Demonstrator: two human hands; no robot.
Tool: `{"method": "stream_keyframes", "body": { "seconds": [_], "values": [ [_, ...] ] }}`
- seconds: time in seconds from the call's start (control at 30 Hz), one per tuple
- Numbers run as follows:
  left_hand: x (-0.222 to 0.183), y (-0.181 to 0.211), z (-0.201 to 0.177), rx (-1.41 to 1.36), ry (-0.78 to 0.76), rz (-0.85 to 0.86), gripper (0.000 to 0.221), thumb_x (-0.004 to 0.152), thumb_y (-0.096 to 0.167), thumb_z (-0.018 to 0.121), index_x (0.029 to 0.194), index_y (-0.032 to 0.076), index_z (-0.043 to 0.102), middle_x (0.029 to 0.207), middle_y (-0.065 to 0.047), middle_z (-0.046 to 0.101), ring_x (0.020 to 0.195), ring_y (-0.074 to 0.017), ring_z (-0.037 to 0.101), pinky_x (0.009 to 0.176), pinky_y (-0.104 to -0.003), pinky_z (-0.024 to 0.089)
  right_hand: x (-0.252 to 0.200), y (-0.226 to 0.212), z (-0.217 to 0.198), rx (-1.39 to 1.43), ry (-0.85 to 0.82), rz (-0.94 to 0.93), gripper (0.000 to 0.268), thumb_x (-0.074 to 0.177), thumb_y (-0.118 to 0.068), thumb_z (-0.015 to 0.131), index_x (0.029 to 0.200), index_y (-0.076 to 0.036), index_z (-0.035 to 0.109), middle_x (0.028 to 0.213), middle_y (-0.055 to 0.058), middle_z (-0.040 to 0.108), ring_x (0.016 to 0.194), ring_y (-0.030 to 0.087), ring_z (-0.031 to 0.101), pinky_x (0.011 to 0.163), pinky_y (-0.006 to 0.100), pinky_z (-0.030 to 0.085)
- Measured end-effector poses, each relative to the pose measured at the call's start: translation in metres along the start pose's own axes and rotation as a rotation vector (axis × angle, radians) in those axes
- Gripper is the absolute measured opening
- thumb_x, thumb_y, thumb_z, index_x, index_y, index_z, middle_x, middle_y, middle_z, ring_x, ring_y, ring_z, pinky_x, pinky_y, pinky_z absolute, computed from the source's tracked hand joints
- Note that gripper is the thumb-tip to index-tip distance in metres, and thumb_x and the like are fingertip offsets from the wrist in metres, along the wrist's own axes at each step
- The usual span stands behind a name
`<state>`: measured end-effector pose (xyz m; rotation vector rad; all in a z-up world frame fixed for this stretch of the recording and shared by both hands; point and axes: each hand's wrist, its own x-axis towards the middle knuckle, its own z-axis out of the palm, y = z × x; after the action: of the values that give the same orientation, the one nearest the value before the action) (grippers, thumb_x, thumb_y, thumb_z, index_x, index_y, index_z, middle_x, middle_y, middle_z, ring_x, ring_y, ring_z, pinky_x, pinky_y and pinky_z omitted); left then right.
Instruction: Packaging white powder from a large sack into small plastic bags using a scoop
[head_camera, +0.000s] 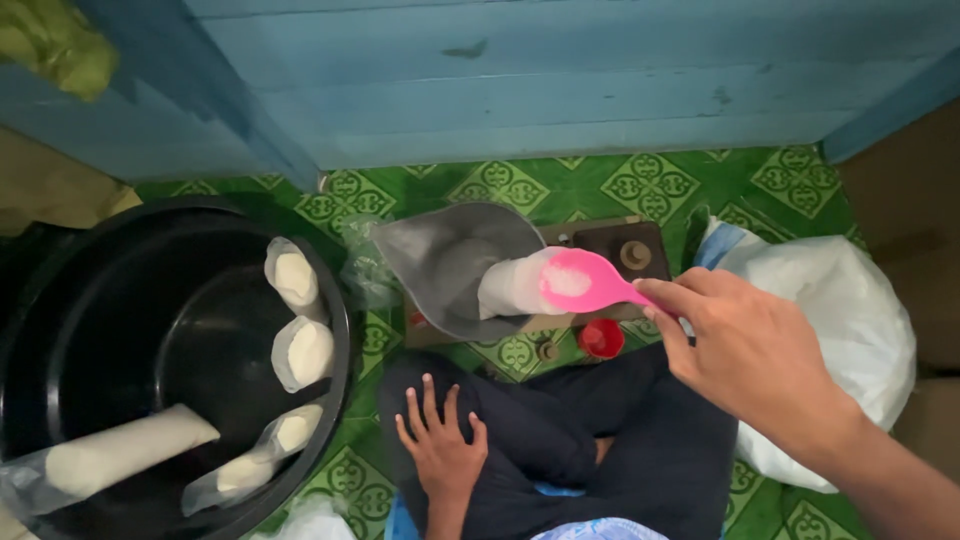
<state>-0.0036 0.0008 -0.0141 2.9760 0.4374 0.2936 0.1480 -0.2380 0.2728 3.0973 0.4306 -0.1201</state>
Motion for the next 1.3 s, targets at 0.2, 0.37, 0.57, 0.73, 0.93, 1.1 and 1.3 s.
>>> {"method": "stream_keyframes", "body": {
  "seconds": [0.2,0.37,0.57,0.73,0.93,1.1,1.3],
  "values": [
    [0.0015,0.0015,-0.0047,-0.016,0.035,0.022,0.049,0.080,0.037,0.057,0.128,0.026,0.059,0.156,-0.005,0.035,0.144,-0.0334,0.032,0.108,-0.062,0.033,0.0011,-0.0043,0.0069,-0.088,0.219,-0.146,0.022,0.092,-0.034,0.059,0.109,-0.028,0.072,0.085,-0.008,0.066,0.083,0.016,0.064,0.052,0.034,0.051],
    [0.0021,0.0016,-0.0055,-0.012,0.025,0.023,0.049,0.080,0.037,0.058,0.128,0.027,0.058,0.156,-0.006,0.034,0.144,-0.0344,0.032,0.107,-0.063,0.034,0.0020,-0.0079,0.0044,-0.117,0.242,-0.195,0.022,0.090,-0.033,0.062,0.109,-0.028,0.072,0.080,-0.008,0.064,0.078,0.017,0.061,0.050,0.035,0.048],
    [0.0032,0.0023,-0.0082,-0.021,0.052,0.029,0.047,0.080,0.035,0.059,0.126,0.025,0.060,0.154,-0.007,0.037,0.142,-0.0348,0.034,0.107,-0.062,0.035,0.0036,-0.0088,0.0029,-0.047,0.279,-0.259,0.021,0.089,-0.027,0.065,0.108,-0.023,0.074,0.084,-0.008,0.067,0.076,0.018,0.061,0.053,0.035,0.049],
    [0.0029,0.0019,-0.0065,-0.032,0.034,0.018,0.048,0.080,0.036,0.059,0.126,0.025,0.060,0.155,-0.005,0.036,0.143,-0.0339,0.033,0.108,-0.062,0.033,0.0041,-0.0090,0.0017,-0.043,0.264,-0.277,0.020,0.090,-0.027,0.064,0.106,-0.022,0.074,0.084,-0.007,0.066,0.075,0.018,0.061,0.051,0.036,0.048],
    [0.0021,0.0022,-0.0060,-0.024,0.057,0.022,0.047,0.079,0.035,0.058,0.125,0.024,0.060,0.154,-0.006,0.037,0.143,-0.0341,0.033,0.108,-0.061,0.034,0.0048,-0.0081,0.0024,-0.045,0.280,-0.314,0.019,0.088,-0.026,0.065,0.105,-0.022,0.074,0.084,-0.007,0.067,0.074,0.020,0.060,0.054,0.036,0.047],
    [0.0011,0.0014,-0.0037,-0.024,0.030,0.017,0.049,0.080,0.036,0.058,0.128,0.026,0.058,0.156,-0.005,0.035,0.144,-0.0337,0.031,0.108,-0.062,0.033,0.0045,-0.0062,0.0018,-0.038,0.282,-0.324,0.022,0.086,-0.024,0.066,0.107,-0.021,0.074,0.084,-0.007,0.067,0.073,0.020,0.059,0.054,0.036,0.047],
    [0.0027,0.0027,-0.0036,-0.036,0.114,0.024,0.049,0.076,0.034,0.060,0.125,0.024,0.062,0.155,-0.006,0.037,0.142,-0.0338,0.036,0.107,-0.061,0.035,0.0049,-0.0034,0.0018,-0.058,0.285,-0.327,0.021,0.088,-0.027,0.065,0.107,-0.022,0.074,0.080,-0.007,0.066,0.072,0.021,0.058,0.054,0.036,0.047]
  ]
}}
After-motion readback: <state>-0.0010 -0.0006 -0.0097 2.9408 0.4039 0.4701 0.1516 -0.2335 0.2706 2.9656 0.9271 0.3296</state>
